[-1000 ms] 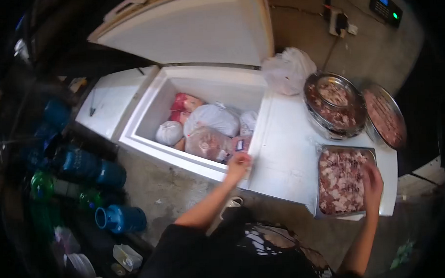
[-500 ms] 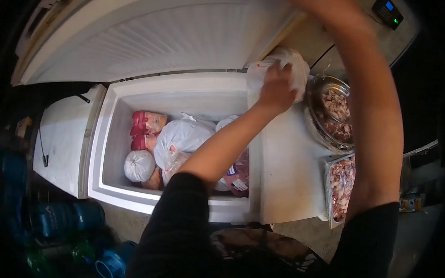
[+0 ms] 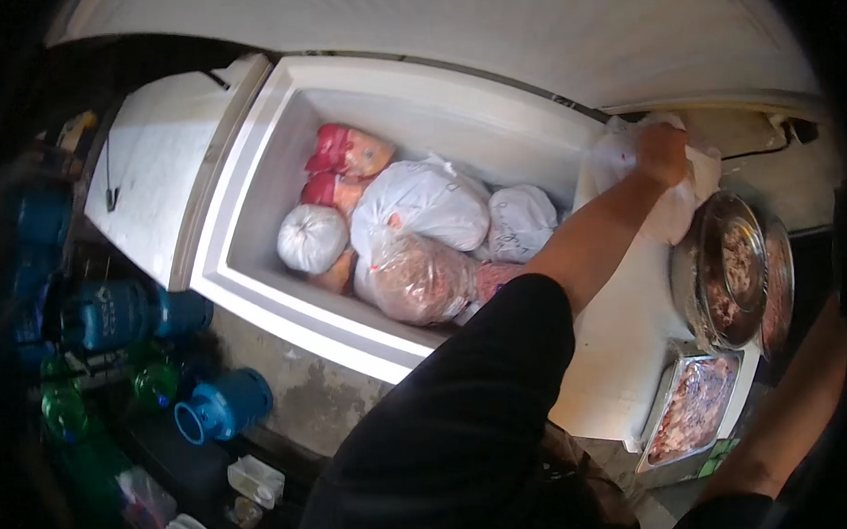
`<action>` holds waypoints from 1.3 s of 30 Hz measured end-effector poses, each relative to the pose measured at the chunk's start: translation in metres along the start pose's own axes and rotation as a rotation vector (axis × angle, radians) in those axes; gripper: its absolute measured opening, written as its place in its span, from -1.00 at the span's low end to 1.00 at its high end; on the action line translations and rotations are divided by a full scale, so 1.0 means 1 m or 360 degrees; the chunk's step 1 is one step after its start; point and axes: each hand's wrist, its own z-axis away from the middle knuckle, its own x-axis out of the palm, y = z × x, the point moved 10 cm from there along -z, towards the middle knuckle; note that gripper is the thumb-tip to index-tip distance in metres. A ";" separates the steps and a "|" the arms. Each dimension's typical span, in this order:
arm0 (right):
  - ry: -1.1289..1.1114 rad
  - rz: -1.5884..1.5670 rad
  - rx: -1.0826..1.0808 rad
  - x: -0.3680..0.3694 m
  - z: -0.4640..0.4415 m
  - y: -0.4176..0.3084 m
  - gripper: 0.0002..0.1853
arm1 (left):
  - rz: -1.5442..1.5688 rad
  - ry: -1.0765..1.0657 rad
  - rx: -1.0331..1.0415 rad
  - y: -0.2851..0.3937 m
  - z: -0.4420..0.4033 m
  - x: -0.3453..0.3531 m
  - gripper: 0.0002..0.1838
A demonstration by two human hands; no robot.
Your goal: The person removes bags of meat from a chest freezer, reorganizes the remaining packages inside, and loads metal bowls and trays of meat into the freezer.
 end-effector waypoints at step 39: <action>-0.0539 -0.0175 0.0240 0.084 0.098 0.032 -0.67 | 0.0376 -0.0041 -0.0452 -0.238 0.078 0.038 -0.80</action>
